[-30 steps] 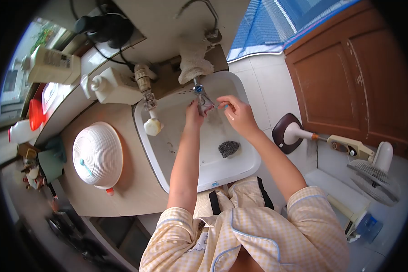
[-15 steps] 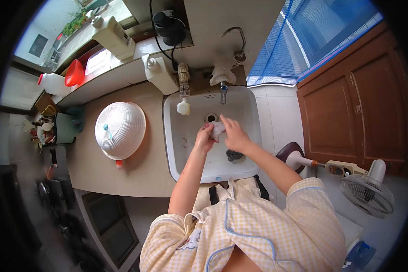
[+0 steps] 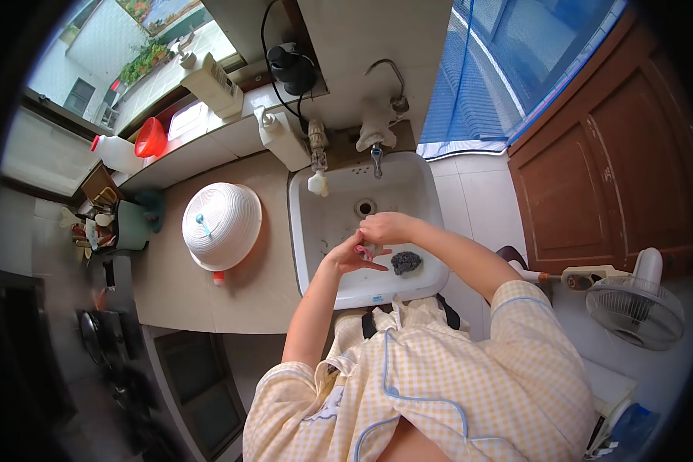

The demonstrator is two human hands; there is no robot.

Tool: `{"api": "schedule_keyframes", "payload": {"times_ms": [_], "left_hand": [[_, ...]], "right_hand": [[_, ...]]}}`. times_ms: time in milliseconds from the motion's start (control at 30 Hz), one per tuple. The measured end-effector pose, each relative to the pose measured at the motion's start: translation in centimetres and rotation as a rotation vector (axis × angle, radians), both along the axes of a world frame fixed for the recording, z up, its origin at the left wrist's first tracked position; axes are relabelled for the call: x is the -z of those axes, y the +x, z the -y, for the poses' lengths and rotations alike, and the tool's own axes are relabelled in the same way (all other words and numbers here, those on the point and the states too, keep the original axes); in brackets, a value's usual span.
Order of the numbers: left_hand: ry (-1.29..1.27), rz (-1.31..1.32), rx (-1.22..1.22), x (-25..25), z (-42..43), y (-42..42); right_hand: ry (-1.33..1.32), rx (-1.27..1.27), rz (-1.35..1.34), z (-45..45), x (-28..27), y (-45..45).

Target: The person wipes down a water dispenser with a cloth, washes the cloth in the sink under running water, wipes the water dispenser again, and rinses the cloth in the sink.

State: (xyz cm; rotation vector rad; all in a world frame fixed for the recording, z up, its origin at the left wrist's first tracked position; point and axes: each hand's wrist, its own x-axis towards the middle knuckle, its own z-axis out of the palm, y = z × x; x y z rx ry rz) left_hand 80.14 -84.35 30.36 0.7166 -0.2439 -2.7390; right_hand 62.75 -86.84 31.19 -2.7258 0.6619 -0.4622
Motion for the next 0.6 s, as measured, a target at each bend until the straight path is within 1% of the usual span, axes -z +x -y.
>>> {"api": "schedule_keyframes", "payload": {"times_ms": [33, 67, 100, 133, 200, 267, 333, 367, 400, 433, 467, 500, 533, 567, 600], "left_hand": [[-0.005, -0.001, 0.002, -0.2, 0.1, -0.3], [-0.076, -0.026, 0.039, -0.3, 0.2, -0.7], [-0.147, -0.051, 0.075, -0.4, 0.4, -0.9], [-0.146, -0.05, 0.074, -0.2, 0.6, -1.0], [-0.313, 0.334, 0.202, 0.2, 1.2, -1.1], [-0.304, 0.306, 0.239, 0.8, 1.7, -1.5], [-0.298, 0.276, 0.279, 0.1, 2.0, -2.1], [-0.345, 0.381, 0.319, -0.2, 2.2, -2.3], [-0.389, 0.485, 0.357, -0.7, 2.2, -2.6], [-0.389, 0.485, 0.354, -1.0, 2.4, -2.9], [-0.536, 0.66, 0.424, -1.3, 2.7, -3.2], [-0.683, 0.837, 0.493, -1.8, 2.9, -3.4], [-0.682, 0.839, 0.492, -2.3, 2.8, -3.8], [-0.963, 0.99, 0.554, -2.7, 2.7, -4.2], [-1.251, 1.134, 0.613, -3.1, 2.7, -4.6]], "right_hand": [[-0.041, -0.049, 0.012, 0.2, -0.4, 0.2], [-0.082, -0.1, 0.023, 0.4, -0.9, 0.2], [-0.087, -0.099, 0.022, 0.8, -0.7, -0.1], [-0.077, -0.113, 0.01, 1.1, -0.4, -0.3], [-0.071, -0.131, 0.003, 1.2, -0.3, -0.6], [-0.172, -0.174, -0.054, 1.2, -0.5, -0.9], [-0.151, -0.124, -0.019, 1.1, 0.1, -1.2], [-0.126, -0.074, 0.013, 1.0, 0.4, -1.3], [-0.128, -0.075, 0.013, 0.9, 0.8, -1.4], [-0.137, 0.022, 0.019, 0.7, 1.1, -1.5], [-0.147, 0.118, 0.026, 0.5, 1.5, -1.5], [-0.147, 0.116, 0.028, 0.1, 1.0, -1.4], [-0.128, 0.205, -0.109, -0.2, 0.5, -1.4], [-0.109, 0.296, -0.246, -0.4, 0.0, -1.3], [-0.11, 0.296, -0.242, -0.3, -0.1, -1.2]]}}
